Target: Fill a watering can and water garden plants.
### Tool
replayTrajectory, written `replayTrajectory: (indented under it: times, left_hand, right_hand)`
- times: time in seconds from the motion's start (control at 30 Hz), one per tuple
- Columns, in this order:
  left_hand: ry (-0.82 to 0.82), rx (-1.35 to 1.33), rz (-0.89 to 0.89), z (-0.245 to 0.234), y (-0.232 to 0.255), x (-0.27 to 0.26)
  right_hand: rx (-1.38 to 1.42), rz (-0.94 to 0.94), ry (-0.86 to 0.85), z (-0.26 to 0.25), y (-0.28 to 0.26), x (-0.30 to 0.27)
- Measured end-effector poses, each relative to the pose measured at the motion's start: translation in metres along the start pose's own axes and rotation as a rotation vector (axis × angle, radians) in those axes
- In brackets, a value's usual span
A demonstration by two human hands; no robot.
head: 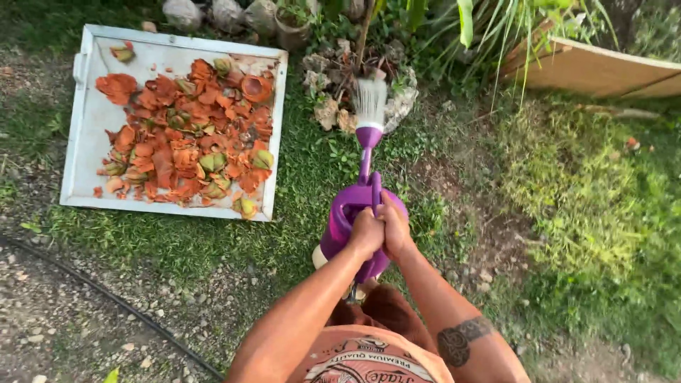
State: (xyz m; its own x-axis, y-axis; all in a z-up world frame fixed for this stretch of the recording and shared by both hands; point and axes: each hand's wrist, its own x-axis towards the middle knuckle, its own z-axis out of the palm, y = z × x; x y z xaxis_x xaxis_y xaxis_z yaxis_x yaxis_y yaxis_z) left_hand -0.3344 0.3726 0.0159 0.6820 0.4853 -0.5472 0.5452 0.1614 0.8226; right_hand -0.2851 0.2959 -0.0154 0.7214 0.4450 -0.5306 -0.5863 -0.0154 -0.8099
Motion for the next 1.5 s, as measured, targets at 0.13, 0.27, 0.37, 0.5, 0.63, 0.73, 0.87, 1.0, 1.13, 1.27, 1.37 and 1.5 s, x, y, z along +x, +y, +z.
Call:
replayTrajectory:
  times: [0.13,0.27,0.37,0.5,0.63,0.73,0.87,1.0,1.13,1.27,1.37,1.5]
  left_hand:
    - [0.022,-0.017,-0.025,0.002,-0.015,0.016]
    - [0.014,-0.030,-0.067,0.001,-0.009,0.021]
    - [0.003,-0.076,-0.100,0.001,-0.005,0.022]
    - [-0.010,-0.152,-0.100,0.004,-0.012,0.029]
    - [-0.026,-0.187,-0.111,-0.005,0.007,0.021]
    - [-0.039,-0.183,-0.228,-0.010,0.021,0.017]
    - [-0.028,-0.211,-0.196,-0.007,0.008,0.027]
    - [-0.028,-0.210,-0.205,-0.009,0.009,0.028]
    - [-0.028,-0.259,-0.222,-0.008,0.006,0.031]
    - [-0.023,-0.259,-0.202,-0.005,0.002,0.034]
    - [-0.018,-0.243,-0.187,-0.006,0.004,0.032]
    - [-0.029,-0.195,-0.235,-0.008,0.006,0.034]
  right_hand:
    - [0.096,0.107,0.005,0.004,0.006,0.010]
    - [0.070,0.110,-0.016,0.015,-0.014,0.005]
    - [0.069,0.107,-0.022,0.006,-0.001,0.019]
    - [0.123,0.104,-0.028,-0.002,0.012,0.033]
    - [0.126,0.152,-0.027,0.020,-0.019,0.015]
    - [0.130,0.130,-0.048,0.023,-0.025,0.014]
    - [0.139,0.154,-0.033,0.033,-0.038,0.009]
    - [0.121,0.185,-0.019,0.042,-0.050,0.002]
    - [0.114,0.229,-0.008,0.042,-0.051,0.002]
    - [0.089,0.202,-0.023,0.038,-0.045,0.006]
    - [0.091,0.220,-0.006,0.040,-0.044,0.007]
    - [0.125,0.248,0.003,0.045,-0.052,0.002]
